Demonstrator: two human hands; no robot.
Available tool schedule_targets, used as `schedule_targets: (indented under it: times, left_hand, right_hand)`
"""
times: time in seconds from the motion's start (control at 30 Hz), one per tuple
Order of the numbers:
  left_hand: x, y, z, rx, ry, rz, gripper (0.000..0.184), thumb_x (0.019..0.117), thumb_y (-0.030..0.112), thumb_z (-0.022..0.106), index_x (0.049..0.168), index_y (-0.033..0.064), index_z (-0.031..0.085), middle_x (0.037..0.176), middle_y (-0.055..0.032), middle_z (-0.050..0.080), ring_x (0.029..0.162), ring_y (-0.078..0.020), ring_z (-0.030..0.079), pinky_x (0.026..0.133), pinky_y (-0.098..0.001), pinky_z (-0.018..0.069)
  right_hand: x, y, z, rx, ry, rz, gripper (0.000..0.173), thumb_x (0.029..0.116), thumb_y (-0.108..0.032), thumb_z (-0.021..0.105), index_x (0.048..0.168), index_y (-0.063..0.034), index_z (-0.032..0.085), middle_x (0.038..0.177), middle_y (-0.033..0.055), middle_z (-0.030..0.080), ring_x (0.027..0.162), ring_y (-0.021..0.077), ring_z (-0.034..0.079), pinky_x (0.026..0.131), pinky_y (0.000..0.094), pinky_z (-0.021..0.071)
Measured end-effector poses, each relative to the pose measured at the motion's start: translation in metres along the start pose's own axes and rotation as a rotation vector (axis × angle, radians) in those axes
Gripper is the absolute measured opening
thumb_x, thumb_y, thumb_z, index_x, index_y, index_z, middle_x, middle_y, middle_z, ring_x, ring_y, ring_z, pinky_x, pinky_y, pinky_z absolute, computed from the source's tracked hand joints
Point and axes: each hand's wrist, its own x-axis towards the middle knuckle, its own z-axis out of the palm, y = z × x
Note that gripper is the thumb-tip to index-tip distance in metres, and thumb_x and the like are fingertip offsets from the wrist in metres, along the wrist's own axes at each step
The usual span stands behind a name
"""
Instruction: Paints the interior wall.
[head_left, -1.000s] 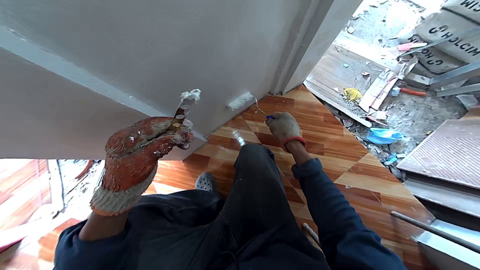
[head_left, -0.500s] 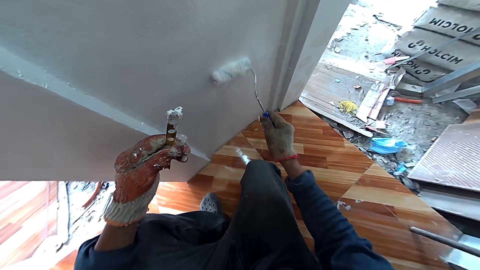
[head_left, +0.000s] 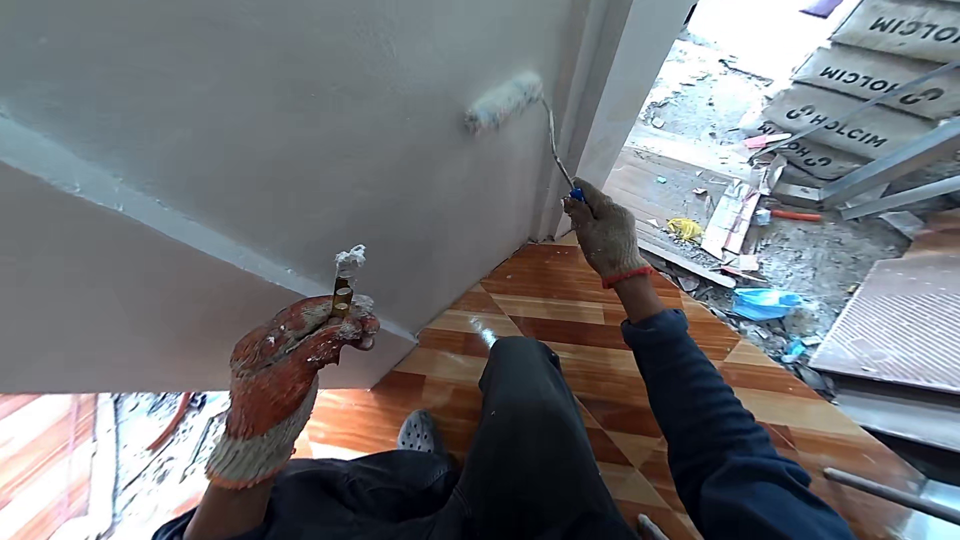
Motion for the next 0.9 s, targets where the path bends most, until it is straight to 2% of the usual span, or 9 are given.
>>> schedule_targets:
  times: [0.17,0.3,0.37,0.5,0.6,0.67,0.77,0.83,0.9]
  left_hand:
    - [-0.001,-0.003,-0.007,0.034,-0.004,-0.011,0.018,0.0928,0.018,0.070,0.109,0.0178,0.077,0.095,-0.0009,0.077,0.080,-0.0156,0.074,0.072,-0.0296,0.0637]
    - [0.001,-0.011,-0.011,0.036,-0.022,-0.014,0.018,0.0933,0.020,0.071,0.110,0.0177,0.076,0.096,-0.0012,0.077,0.081,-0.0162,0.074,0.073,-0.0301,0.0638]
    - [0.004,-0.013,-0.013,0.039,-0.022,-0.009,0.017,0.0937,0.018,0.070,0.110,0.0161,0.076,0.095,-0.0019,0.077,0.080,-0.0170,0.074,0.072,-0.0307,0.0639]
    - [0.009,-0.014,-0.008,0.022,-0.062,-0.001,0.018,0.0939,0.018,0.070,0.111,0.0171,0.076,0.096,-0.0019,0.077,0.080,-0.0171,0.074,0.072,-0.0305,0.0639]
    - [0.012,-0.016,0.004,0.021,-0.077,-0.029,0.019,0.0927,0.023,0.072,0.111,0.0205,0.077,0.096,0.0002,0.077,0.080,-0.0142,0.074,0.071,-0.0279,0.0634]
    - [0.019,-0.018,0.016,0.017,-0.074,-0.090,0.019,0.0932,0.017,0.070,0.111,0.0148,0.076,0.096,-0.0009,0.078,0.079,-0.0142,0.074,0.068,-0.0276,0.0631]
    - [0.040,-0.023,0.044,0.012,-0.072,-0.305,0.020,0.0953,0.001,0.061,0.114,-0.0028,0.069,0.093,-0.0086,0.076,0.075,-0.0200,0.074,0.066,-0.0338,0.0650]
    - [0.067,-0.021,0.065,0.094,-0.096,-0.432,0.019,0.0974,-0.001,0.059,0.113,-0.0049,0.068,0.089,-0.0084,0.076,0.071,-0.0179,0.073,0.062,-0.0309,0.0638]
    - [0.099,-0.018,0.087,0.200,-0.112,-0.522,0.016,0.1001,0.004,0.060,0.112,-0.0032,0.067,0.083,-0.0069,0.074,0.064,-0.0149,0.071,0.055,-0.0276,0.0608]
  right_hand:
    - [-0.002,0.050,0.025,-0.095,-0.079,0.076,0.041,0.1081,-0.035,0.053,0.144,-0.0162,0.060,0.108,0.0167,0.074,0.091,0.0348,0.072,0.079,0.0615,0.0558]
    - [-0.015,0.081,0.043,-0.096,-0.124,0.168,0.039,0.1077,-0.035,0.054,0.142,-0.0183,0.062,0.106,0.0156,0.074,0.092,0.0350,0.072,0.079,0.0632,0.0555]
    - [-0.019,0.099,0.054,-0.117,-0.156,0.216,0.040,0.1079,-0.037,0.052,0.143,-0.0189,0.061,0.110,0.0158,0.074,0.098,0.0360,0.072,0.085,0.0650,0.0549]
    - [-0.038,0.123,0.070,-0.153,-0.270,0.368,0.040,0.1072,-0.039,0.051,0.142,-0.0232,0.063,0.115,0.0139,0.074,0.107,0.0349,0.070,0.093,0.0655,0.0527]
    - [-0.048,0.144,0.086,-0.155,-0.344,0.466,0.041,0.1058,-0.043,0.049,0.141,-0.0287,0.063,0.116,0.0103,0.074,0.110,0.0303,0.070,0.096,0.0612,0.0528]
    - [-0.050,0.145,0.089,-0.157,-0.383,0.511,0.038,0.1051,-0.042,0.049,0.136,-0.0286,0.067,0.114,0.0082,0.075,0.109,0.0276,0.070,0.096,0.0593,0.0530]
    - [-0.055,0.129,0.075,-0.214,-0.437,0.569,0.034,0.1017,-0.042,0.050,0.121,-0.0266,0.073,0.106,0.0061,0.075,0.105,0.0263,0.070,0.091,0.0599,0.0539]
    - [-0.071,0.117,0.067,-0.188,-0.402,0.589,0.034,0.1002,-0.045,0.052,0.107,-0.0221,0.076,0.096,0.0069,0.074,0.096,0.0273,0.070,0.084,0.0603,0.0540]
    - [-0.099,0.116,0.066,-0.094,-0.331,0.618,0.035,0.0989,-0.047,0.056,0.101,-0.0193,0.077,0.088,0.0069,0.073,0.086,0.0263,0.070,0.079,0.0586,0.0548]
